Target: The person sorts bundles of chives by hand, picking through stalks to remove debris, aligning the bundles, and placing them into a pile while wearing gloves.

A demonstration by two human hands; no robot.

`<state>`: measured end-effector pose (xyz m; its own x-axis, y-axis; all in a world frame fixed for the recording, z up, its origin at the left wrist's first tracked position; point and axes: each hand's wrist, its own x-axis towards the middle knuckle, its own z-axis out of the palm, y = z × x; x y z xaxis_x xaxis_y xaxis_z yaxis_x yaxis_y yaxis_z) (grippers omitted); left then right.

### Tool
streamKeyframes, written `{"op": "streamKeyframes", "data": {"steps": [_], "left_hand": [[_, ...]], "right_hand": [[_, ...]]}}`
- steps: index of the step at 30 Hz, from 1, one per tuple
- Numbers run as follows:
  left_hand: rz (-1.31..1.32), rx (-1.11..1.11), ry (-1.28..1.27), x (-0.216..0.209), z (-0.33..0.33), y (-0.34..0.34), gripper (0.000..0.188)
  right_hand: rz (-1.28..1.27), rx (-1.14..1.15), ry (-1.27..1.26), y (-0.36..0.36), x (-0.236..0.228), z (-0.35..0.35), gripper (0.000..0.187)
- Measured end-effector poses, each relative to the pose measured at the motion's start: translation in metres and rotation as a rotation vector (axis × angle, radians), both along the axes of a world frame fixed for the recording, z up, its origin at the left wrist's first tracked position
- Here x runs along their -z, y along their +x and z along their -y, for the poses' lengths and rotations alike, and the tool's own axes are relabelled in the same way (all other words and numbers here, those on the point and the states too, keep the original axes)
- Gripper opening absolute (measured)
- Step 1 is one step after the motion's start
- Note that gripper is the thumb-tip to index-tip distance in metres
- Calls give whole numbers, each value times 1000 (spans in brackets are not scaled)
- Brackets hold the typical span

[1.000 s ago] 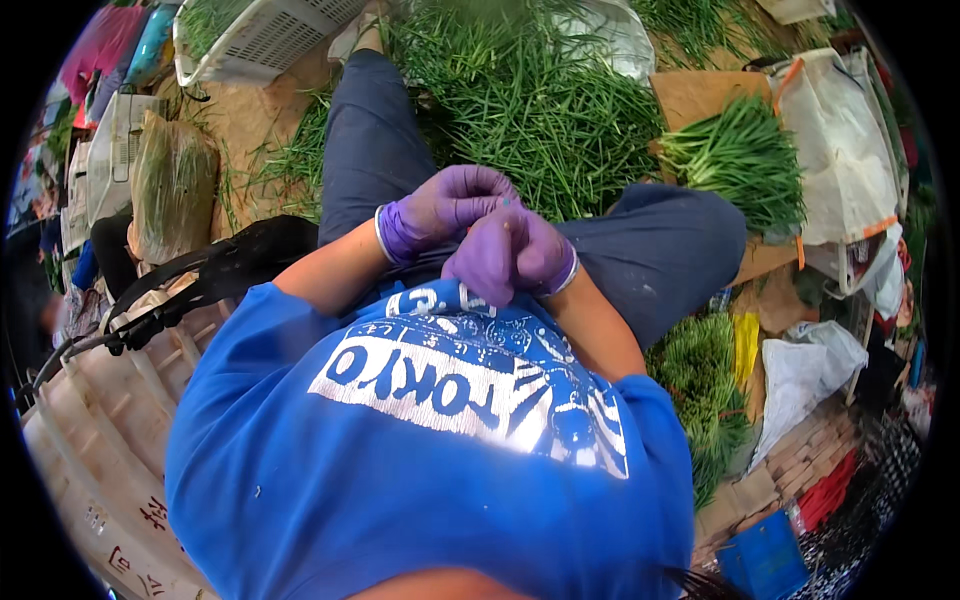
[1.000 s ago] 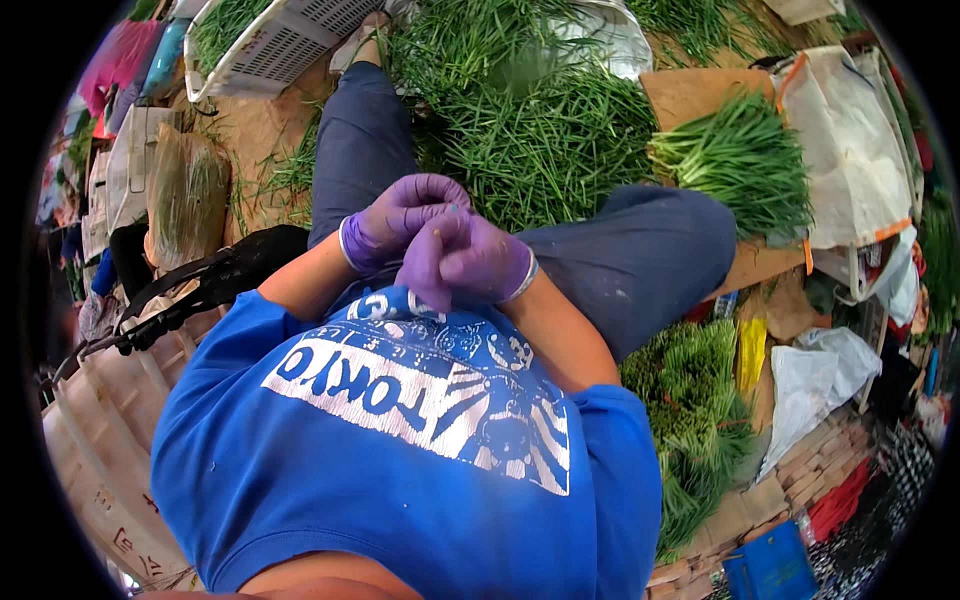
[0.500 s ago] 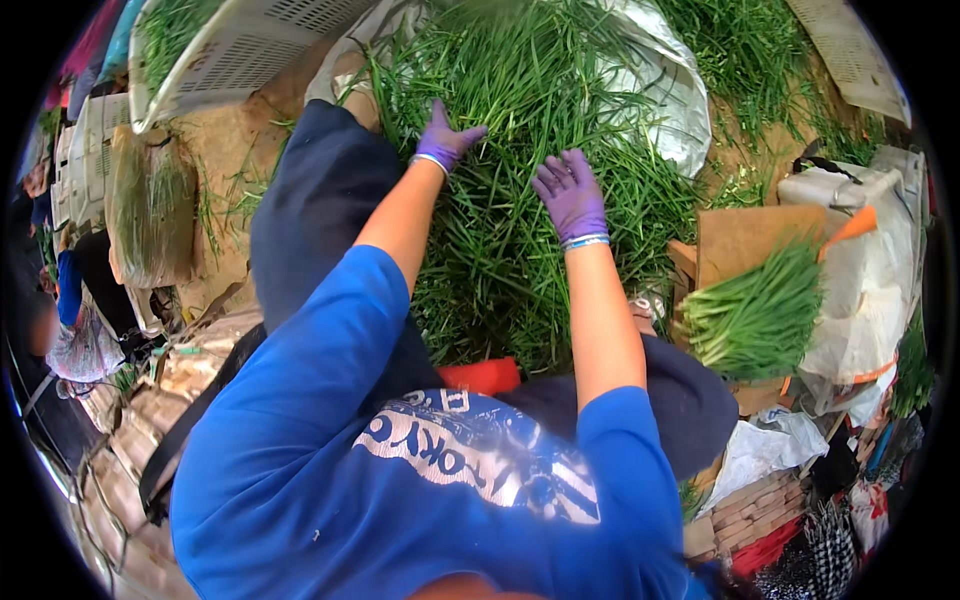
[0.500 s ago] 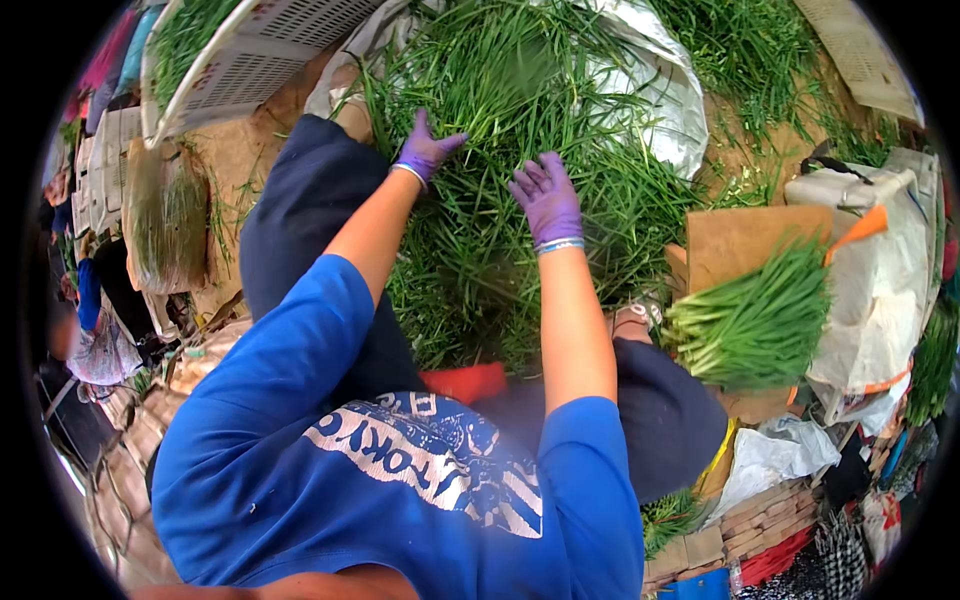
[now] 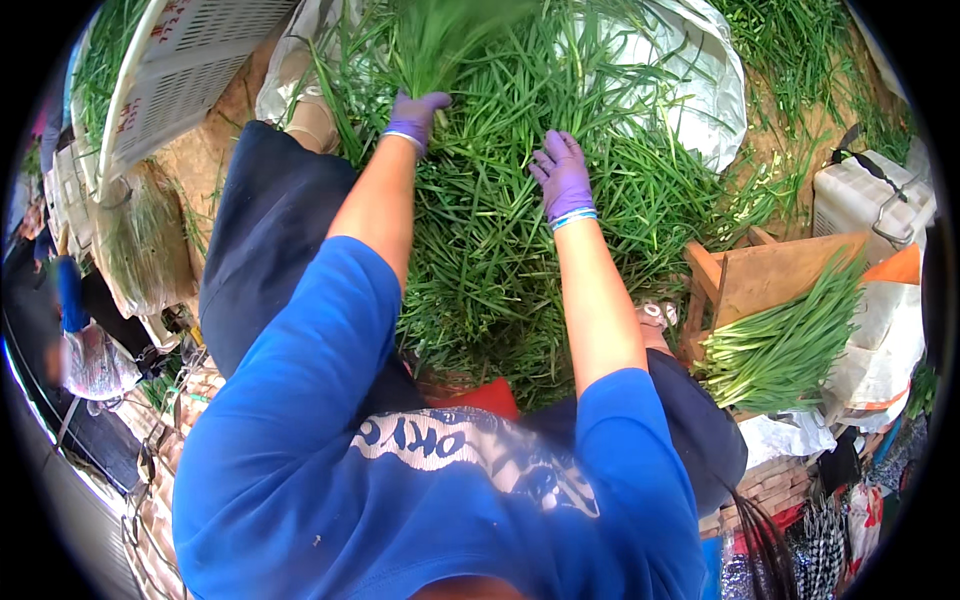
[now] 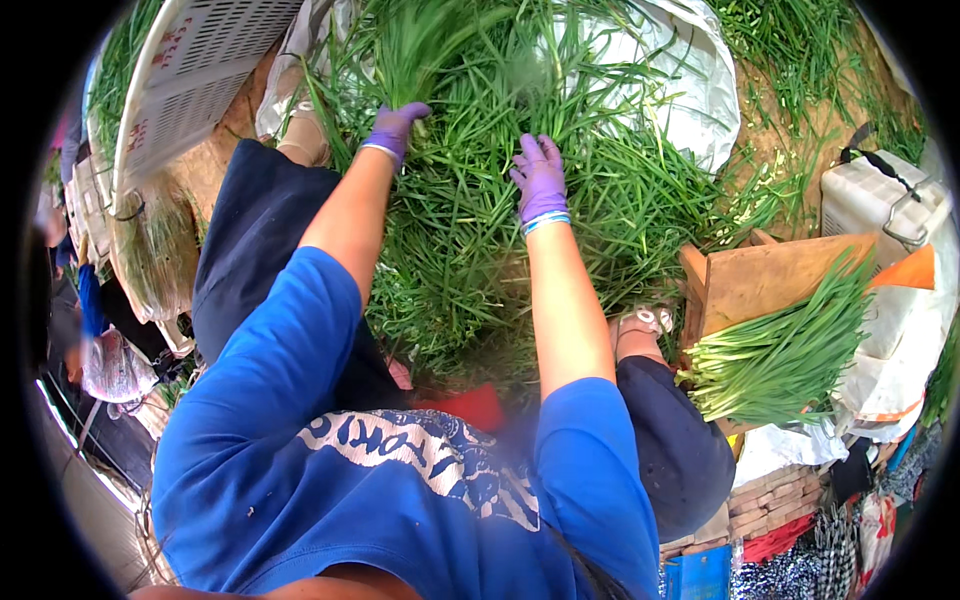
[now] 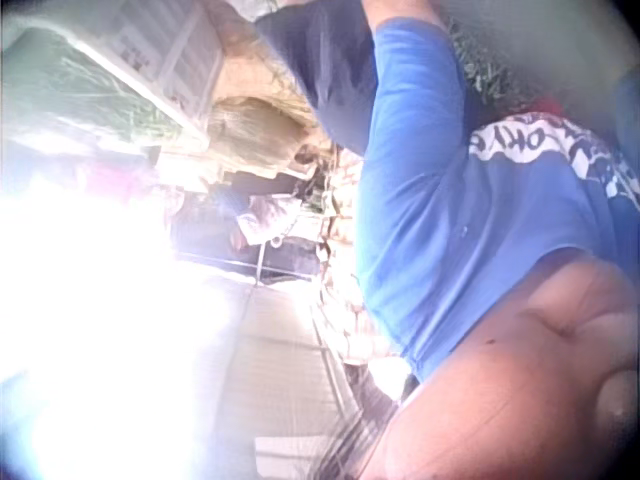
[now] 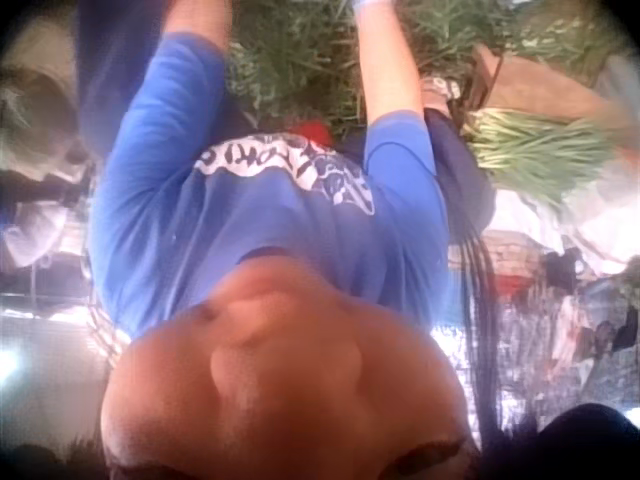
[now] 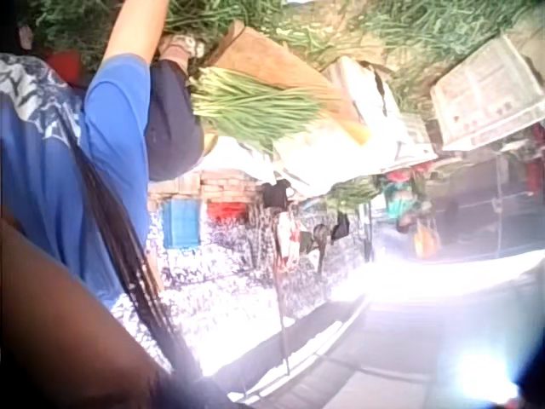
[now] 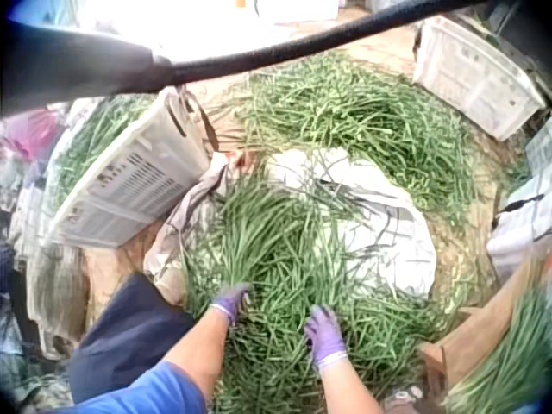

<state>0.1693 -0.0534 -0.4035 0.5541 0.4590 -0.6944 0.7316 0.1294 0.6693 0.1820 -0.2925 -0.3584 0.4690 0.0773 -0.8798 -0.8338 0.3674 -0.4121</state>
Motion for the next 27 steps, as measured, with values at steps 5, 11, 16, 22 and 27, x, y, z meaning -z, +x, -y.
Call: {"op": "streamKeyframes", "data": {"steps": [5,11,16,22,27], "left_hand": [[113,-200,-674,-54,-27,-11,31],[204,-239,-675,-74,-43,-17,27],[34,16,-437,-127,-44,-1,26],[73,62,-476,-147,-13,-17,41],[274,-143,-547,-120,-40,-56,23]], "right_hand": [[71,211,68,6,-16,5,38],[130,465,173,33,-83,2,31],[37,232,106,32,-128,-31,46],[-159,80,478,-9,-69,-82,50],[101,63,154,-34,-46,-65,17]]}}
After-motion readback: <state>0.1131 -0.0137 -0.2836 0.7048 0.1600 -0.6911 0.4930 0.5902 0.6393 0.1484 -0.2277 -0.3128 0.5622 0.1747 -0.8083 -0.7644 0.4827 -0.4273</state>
